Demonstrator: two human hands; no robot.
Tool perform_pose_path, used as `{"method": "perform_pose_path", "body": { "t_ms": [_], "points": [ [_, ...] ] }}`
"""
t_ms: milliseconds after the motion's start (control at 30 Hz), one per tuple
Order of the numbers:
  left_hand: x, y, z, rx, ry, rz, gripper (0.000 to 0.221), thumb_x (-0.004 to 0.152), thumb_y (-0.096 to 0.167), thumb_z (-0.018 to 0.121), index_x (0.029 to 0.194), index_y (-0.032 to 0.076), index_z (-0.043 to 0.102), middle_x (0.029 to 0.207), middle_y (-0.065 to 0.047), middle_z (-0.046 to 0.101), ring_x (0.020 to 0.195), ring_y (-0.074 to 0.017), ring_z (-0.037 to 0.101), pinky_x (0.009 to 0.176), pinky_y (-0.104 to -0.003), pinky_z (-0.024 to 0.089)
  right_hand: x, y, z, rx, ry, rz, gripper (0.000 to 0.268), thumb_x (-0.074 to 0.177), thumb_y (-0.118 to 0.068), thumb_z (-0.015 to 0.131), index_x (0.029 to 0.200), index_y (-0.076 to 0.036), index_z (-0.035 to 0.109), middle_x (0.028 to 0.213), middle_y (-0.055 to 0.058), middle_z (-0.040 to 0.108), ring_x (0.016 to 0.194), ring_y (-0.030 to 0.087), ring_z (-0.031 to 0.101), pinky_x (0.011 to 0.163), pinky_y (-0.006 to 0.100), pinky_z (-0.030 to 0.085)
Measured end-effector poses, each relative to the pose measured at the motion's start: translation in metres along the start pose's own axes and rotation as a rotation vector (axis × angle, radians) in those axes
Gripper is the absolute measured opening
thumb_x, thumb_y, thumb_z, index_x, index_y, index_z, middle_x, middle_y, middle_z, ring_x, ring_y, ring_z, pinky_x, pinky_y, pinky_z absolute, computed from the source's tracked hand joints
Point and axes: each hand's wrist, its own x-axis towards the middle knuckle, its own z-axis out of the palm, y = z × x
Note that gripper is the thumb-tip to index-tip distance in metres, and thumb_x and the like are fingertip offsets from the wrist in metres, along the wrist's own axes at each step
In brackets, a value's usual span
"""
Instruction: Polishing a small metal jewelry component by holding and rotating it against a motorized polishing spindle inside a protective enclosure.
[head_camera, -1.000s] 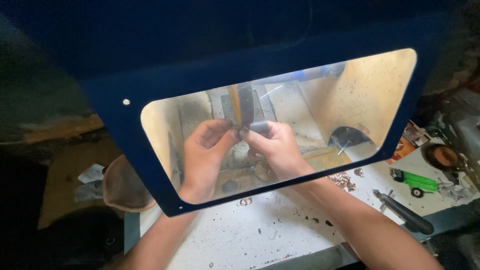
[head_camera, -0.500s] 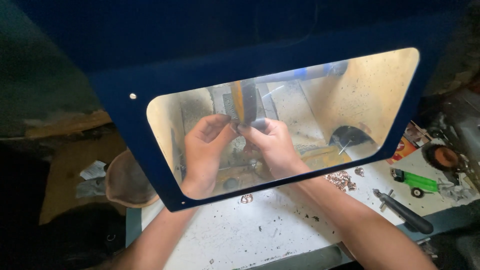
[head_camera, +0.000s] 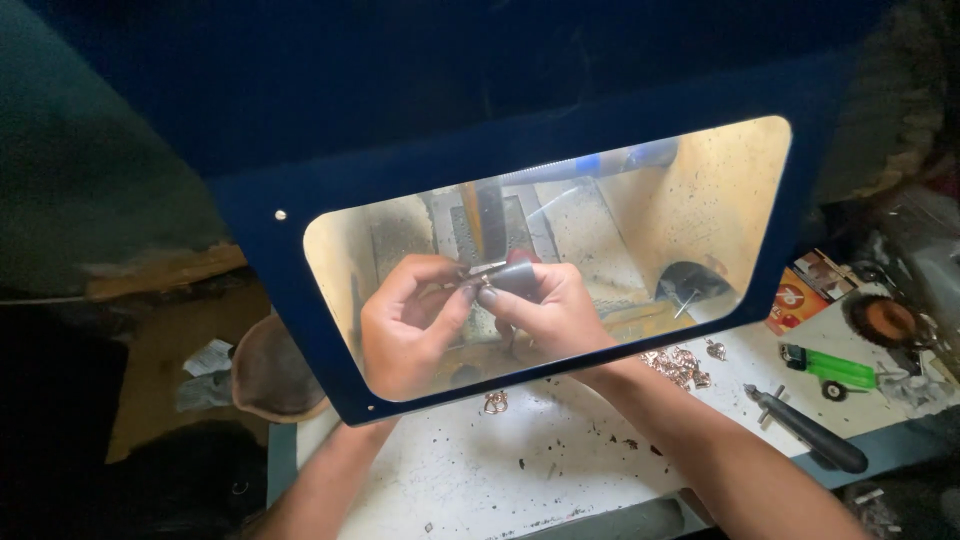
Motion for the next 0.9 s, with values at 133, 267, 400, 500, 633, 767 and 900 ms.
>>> {"method": "perform_pose_path", "body": {
  "t_ms": [133,267,400,500,633,767,900],
  "points": [
    [0.001,-0.001,-0.005,0.082,-0.075,0.097,0.021,0.085,0.007,0.08,0.104,0.0,0.076,0.098,-0.011,0.074,0.094,-0.0234,0.077,0.08,-0.037,0.067,-0.003,-0.005,-0.008,-0.042,-0.03,-0.036,0.016,0.085,-0.012,0.078,0.071,-0.003,0.077,0.053,0.009,0.064,0.056,0.014,0.059,0.062,0.031,0.053],
    [0.005,0.006,-0.008,0.13,-0.176,0.173,0.022,0.085,0.004,0.078,0.106,0.001,0.077,0.096,-0.012,0.074,0.091,-0.024,0.078,0.078,-0.039,0.067,-0.003,-0.02,-0.015,-0.125,-0.135,-0.089,0.01,0.086,-0.011,0.076,0.087,-0.003,0.082,0.063,0.009,0.07,0.065,0.013,0.062,0.068,0.033,0.055],
    [0.007,0.006,-0.012,0.176,-0.268,0.213,0.02,0.084,0.005,0.078,0.103,0.002,0.078,0.09,-0.012,0.074,0.084,-0.0242,0.079,0.072,-0.039,0.067,-0.002,-0.019,-0.025,-0.203,-0.26,-0.131,0.015,0.087,-0.008,0.073,0.098,-0.002,0.082,0.073,0.01,0.076,0.074,0.013,0.064,0.072,0.037,0.059],
    [0.01,0.009,-0.012,0.202,-0.297,0.242,0.017,0.084,0.006,0.079,0.1,0.003,0.079,0.087,-0.01,0.074,0.08,-0.023,0.08,0.07,-0.037,0.066,-0.004,-0.027,-0.022,-0.233,-0.293,-0.172,0.016,0.088,-0.008,0.073,0.1,-0.002,0.082,0.075,0.014,0.078,0.073,0.018,0.07,0.071,0.04,0.06],
    [0.012,0.006,-0.013,0.259,-0.313,0.321,0.015,0.083,0.007,0.079,0.098,0.006,0.08,0.086,-0.009,0.075,0.075,-0.0211,0.079,0.068,-0.035,0.066,-0.005,-0.029,-0.023,-0.257,-0.312,-0.207,0.018,0.088,-0.007,0.073,0.103,-0.002,0.082,0.078,0.015,0.078,0.074,0.019,0.071,0.072,0.04,0.061],
    [0.01,0.006,-0.01,0.374,-0.234,0.384,0.01,0.085,0.009,0.079,0.095,0.008,0.08,0.09,-0.008,0.073,0.078,-0.0227,0.077,0.071,-0.036,0.062,-0.004,-0.02,-0.024,-0.497,-0.178,-0.414,0.012,0.083,-0.012,0.079,0.077,-0.004,0.072,0.063,0.007,0.067,0.058,0.02,0.063,0.056,0.034,0.055],
    [0.009,0.003,-0.005,0.393,-0.19,0.382,0.006,0.086,0.011,0.079,0.092,0.009,0.08,0.091,-0.007,0.072,0.08,-0.0218,0.075,0.073,-0.034,0.061,-0.005,0.002,-0.02,-0.897,0.046,-0.693,0.037,0.082,-0.022,0.085,0.064,-0.008,0.057,0.058,0.005,0.053,0.054,0.024,0.06,0.048,0.034,0.048]
  ]
}}
